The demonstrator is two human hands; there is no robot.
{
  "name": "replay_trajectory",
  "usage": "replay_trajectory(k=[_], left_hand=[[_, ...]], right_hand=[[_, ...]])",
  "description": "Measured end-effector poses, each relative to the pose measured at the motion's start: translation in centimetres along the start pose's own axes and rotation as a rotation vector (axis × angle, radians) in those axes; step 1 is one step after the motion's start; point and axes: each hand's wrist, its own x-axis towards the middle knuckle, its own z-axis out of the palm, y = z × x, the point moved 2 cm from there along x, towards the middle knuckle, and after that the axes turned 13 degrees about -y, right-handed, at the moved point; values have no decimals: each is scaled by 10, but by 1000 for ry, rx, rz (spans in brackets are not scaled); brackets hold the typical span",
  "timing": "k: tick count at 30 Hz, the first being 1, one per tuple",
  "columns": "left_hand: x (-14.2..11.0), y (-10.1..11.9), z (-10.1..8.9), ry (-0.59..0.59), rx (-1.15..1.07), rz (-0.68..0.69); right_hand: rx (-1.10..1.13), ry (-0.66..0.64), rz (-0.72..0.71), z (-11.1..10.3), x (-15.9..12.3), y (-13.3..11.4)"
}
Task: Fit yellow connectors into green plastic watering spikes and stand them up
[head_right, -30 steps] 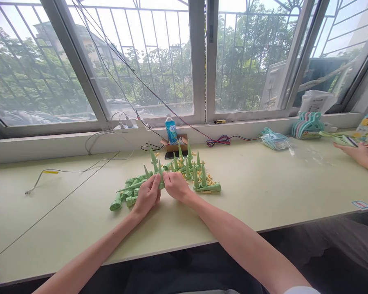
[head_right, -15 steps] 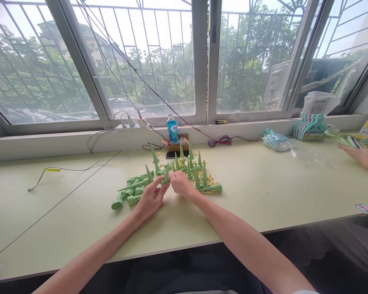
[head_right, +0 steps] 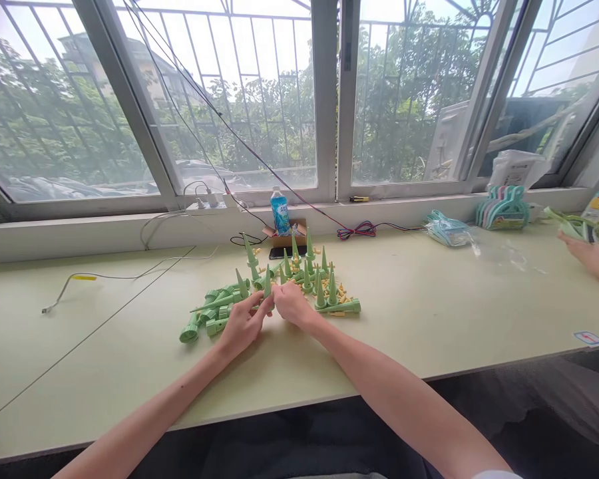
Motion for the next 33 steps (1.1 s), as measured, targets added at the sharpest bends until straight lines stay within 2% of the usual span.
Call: replay_trajectory(k=[6, 11, 14, 17, 20, 25, 33], left_hand=[[0, 6, 0, -124, -349, -180], [1, 10, -1, -75, -437, -207], [2, 10, -5, -20, -369, -180], [1, 9, -9, 63, -291, -159], [0, 9, -13, 164, -159, -126], [0, 9, -15, 261, 32, -93], [0, 3, -15, 217, 125, -133]], right_hand=[[-139, 13, -179, 3, 2, 2], [-89, 104, -182, 6, 5, 3], [136, 90, -114, 9, 4, 3], [479, -29, -57, 16, 2, 1], [658, -153, 6, 24, -3, -2], [743, -262, 47, 34, -6, -3], [680, -228, -47, 35, -6, -3]])
